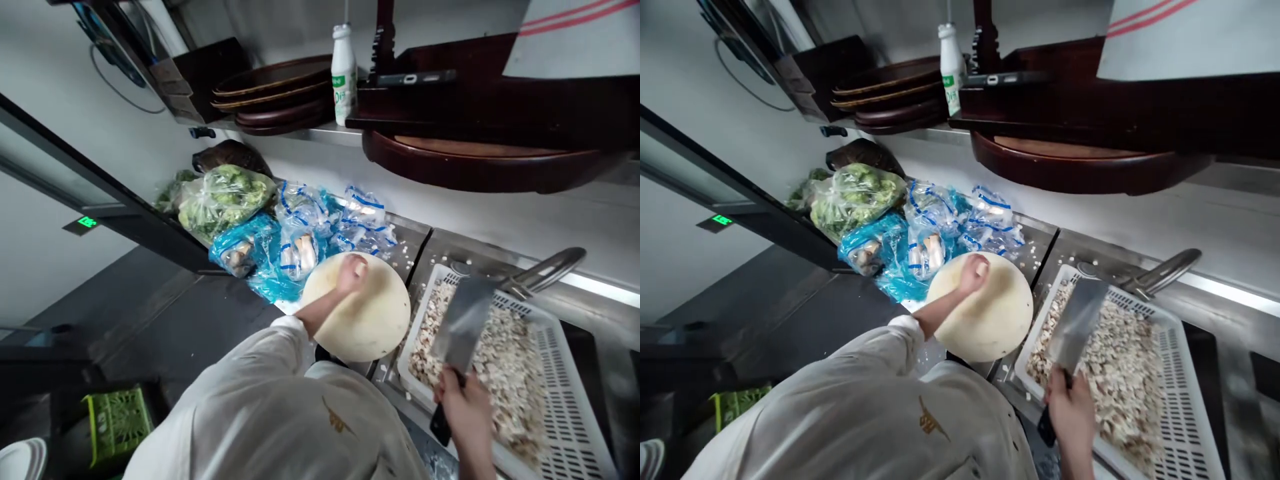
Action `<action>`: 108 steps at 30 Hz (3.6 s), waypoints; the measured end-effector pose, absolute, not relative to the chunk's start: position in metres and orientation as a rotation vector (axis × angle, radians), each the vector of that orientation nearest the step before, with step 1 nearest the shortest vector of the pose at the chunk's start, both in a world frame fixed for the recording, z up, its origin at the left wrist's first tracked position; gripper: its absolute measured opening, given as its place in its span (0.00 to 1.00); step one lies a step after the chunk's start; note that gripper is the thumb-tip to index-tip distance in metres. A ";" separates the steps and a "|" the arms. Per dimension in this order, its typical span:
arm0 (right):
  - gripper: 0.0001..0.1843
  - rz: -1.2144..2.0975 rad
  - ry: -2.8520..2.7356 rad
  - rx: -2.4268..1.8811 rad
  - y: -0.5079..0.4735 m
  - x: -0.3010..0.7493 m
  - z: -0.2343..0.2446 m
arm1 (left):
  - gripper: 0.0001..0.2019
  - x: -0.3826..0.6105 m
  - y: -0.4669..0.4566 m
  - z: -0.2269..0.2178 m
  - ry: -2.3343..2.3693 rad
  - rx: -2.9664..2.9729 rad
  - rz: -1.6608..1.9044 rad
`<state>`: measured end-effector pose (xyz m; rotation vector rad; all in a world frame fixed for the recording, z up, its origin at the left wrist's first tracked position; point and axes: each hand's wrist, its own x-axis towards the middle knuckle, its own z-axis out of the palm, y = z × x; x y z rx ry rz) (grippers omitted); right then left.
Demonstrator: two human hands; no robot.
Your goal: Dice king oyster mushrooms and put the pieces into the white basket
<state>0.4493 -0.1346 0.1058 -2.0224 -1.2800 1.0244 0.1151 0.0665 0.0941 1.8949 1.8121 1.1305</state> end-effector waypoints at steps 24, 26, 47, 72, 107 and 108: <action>0.13 1.253 -1.678 -2.089 -0.106 0.283 0.076 | 0.30 -0.096 0.058 0.048 1.977 0.809 1.023; 0.14 1.233 -1.690 -2.064 -0.103 0.283 0.080 | 0.34 -0.075 0.040 0.054 1.887 1.148 1.122; 0.25 0.918 -2.249 -2.188 -0.109 0.294 0.145 | 0.30 0.009 0.003 0.025 1.142 2.346 0.570; 0.27 0.799 -2.389 -2.386 -0.074 0.251 0.177 | 0.22 0.016 0.002 0.011 1.049 2.348 0.882; 0.22 0.903 -2.364 -2.343 -0.076 0.243 0.124 | 0.22 0.015 0.002 0.008 1.060 2.266 0.929; 0.22 0.915 -2.368 -2.326 -0.076 0.245 0.127 | 0.21 0.014 0.002 0.008 1.057 2.264 0.926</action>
